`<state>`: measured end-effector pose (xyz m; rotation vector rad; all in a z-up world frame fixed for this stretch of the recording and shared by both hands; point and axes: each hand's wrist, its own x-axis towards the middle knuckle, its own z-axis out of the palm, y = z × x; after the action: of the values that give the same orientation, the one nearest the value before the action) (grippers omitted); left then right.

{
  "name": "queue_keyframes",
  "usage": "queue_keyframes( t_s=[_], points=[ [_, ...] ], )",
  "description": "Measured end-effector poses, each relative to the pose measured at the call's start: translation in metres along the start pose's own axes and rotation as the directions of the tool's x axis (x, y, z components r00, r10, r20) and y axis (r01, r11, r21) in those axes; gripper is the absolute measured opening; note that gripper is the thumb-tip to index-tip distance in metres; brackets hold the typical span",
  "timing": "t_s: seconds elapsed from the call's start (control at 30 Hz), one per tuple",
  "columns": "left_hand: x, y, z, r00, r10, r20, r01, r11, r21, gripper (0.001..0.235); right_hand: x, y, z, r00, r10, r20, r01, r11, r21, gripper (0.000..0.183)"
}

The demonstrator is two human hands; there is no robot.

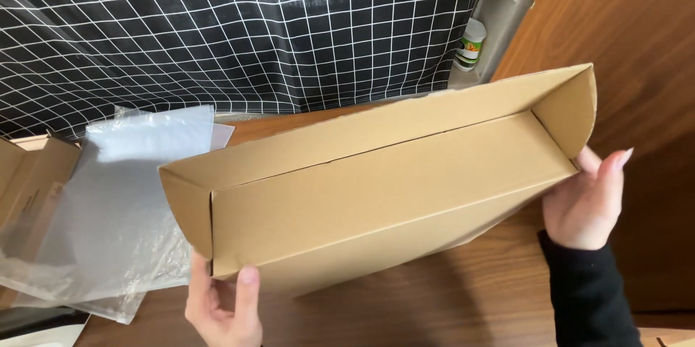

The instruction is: The person folds a pink long-sleeved top on a wooden table, places it into a clear plastic bag, then puts the bagged item into a cardboard box and closes the box.

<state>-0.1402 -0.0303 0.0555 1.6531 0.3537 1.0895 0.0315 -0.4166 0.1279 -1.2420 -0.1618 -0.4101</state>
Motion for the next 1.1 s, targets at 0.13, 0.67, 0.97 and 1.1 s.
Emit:
queue_keyframes(
  t_s=[0.13, 0.67, 0.97, 1.1],
  points=[
    [0.011, 0.024, 0.006, 0.986, 0.14, 0.087, -0.136, 0.989, -0.052, 0.071, 0.013, -0.018, 0.013, 0.999, 0.019, -0.041, -0.023, 0.996, -0.084, 0.092],
    [0.052, 0.043, 0.027, 0.945, 0.269, 0.186, -0.203, 0.929, -0.31, 0.022, 0.007, -0.004, 0.021, 0.924, -0.347, 0.159, 0.381, 0.841, -0.384, 0.023],
    [0.012, 0.049, 0.008, 0.964, 0.192, 0.186, -0.102, 0.907, -0.41, 0.05, -0.037, -0.022, -0.004, 0.883, -0.433, 0.178, 0.468, 0.819, -0.332, 0.032],
    [-0.032, 0.06, -0.012, 0.973, 0.114, 0.203, 0.003, 0.866, -0.5, 0.071, -0.071, -0.035, -0.031, 0.961, -0.209, 0.178, 0.237, 0.96, -0.151, 0.075]
  ],
)
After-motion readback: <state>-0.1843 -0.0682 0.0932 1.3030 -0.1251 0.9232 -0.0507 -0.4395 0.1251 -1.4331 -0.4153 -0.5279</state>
